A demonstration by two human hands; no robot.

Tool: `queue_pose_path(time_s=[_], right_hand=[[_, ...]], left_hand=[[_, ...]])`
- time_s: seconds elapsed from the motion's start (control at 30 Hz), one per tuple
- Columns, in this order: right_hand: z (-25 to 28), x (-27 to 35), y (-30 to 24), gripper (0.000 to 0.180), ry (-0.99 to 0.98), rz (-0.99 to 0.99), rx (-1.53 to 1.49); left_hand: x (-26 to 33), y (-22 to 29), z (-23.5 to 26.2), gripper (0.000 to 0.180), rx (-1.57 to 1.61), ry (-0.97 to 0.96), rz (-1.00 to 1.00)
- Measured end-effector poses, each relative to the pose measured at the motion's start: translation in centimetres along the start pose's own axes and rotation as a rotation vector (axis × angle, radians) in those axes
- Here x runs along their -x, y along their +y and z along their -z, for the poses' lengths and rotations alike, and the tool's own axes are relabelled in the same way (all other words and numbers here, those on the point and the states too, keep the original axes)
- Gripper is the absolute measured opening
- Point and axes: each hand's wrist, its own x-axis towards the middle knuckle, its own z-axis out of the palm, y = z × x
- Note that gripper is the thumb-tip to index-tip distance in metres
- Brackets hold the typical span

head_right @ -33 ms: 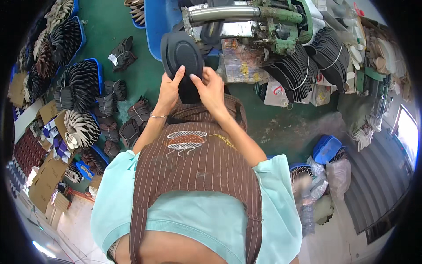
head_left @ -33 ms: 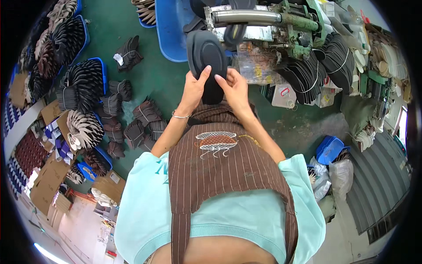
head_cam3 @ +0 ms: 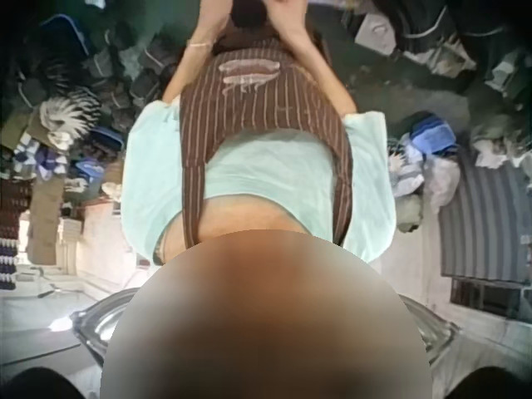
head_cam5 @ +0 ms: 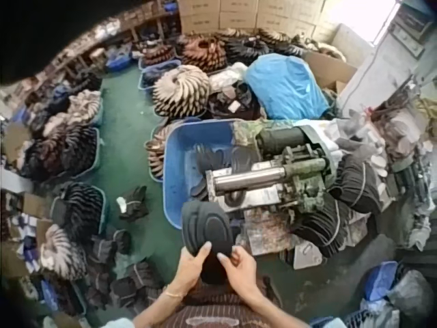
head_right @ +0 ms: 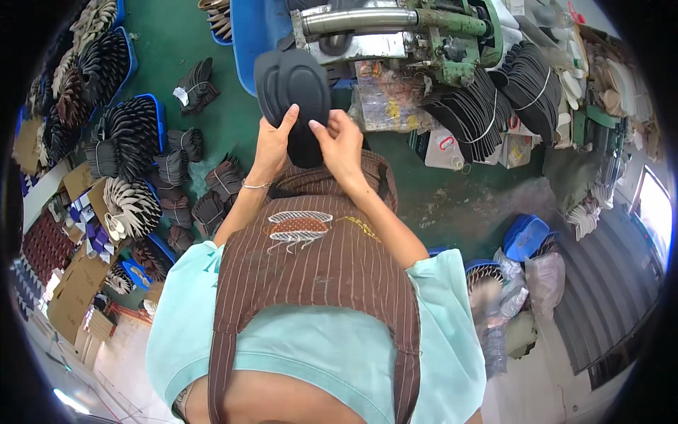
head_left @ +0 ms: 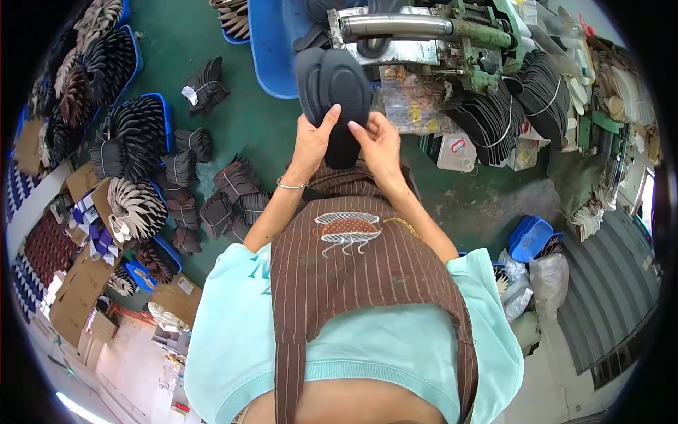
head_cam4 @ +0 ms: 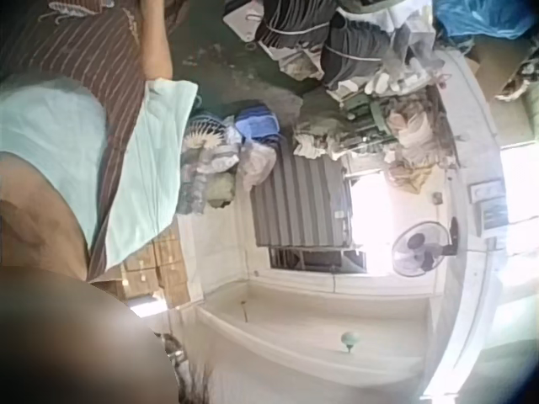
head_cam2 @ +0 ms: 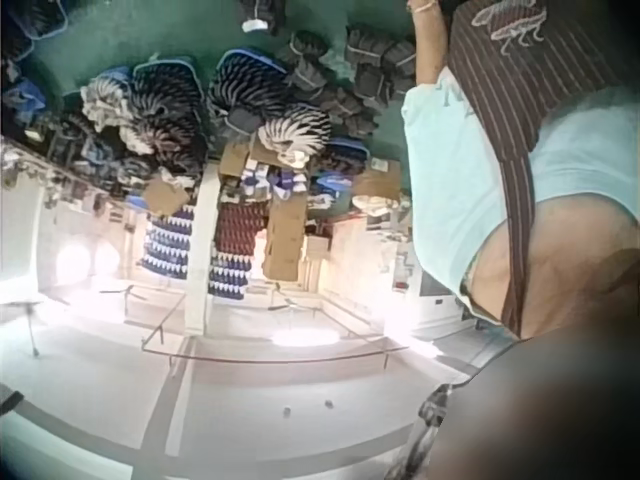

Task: Using an industrial machine to process shoe soles and organizing them into sorted stacks within a factory setting.

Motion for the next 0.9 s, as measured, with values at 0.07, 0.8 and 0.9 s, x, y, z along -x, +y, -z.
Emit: queue_pose_path(time_s=[0.07, 0.8, 0.9], right_hand=[[2.0, -0.9, -0.3, 0.013, 0.132, -0.042, 0.198], [30.2, -6.0, -2.8, 0.133, 0.252, 0.244, 1.561], [32.6, -8.3, -1.9, 0.129, 0.156, 0.321, 1.550]], left_hand=[[-0.1, 0.3, 0.2, 0.031, 0.083, 0.012, 0.102], [-7.6, -19.7, -11.6, 0.026, 0.657, 0.013, 0.898], [-8.7, -22.7, -14.1, 0.022, 0.631, 0.142, 0.857]])
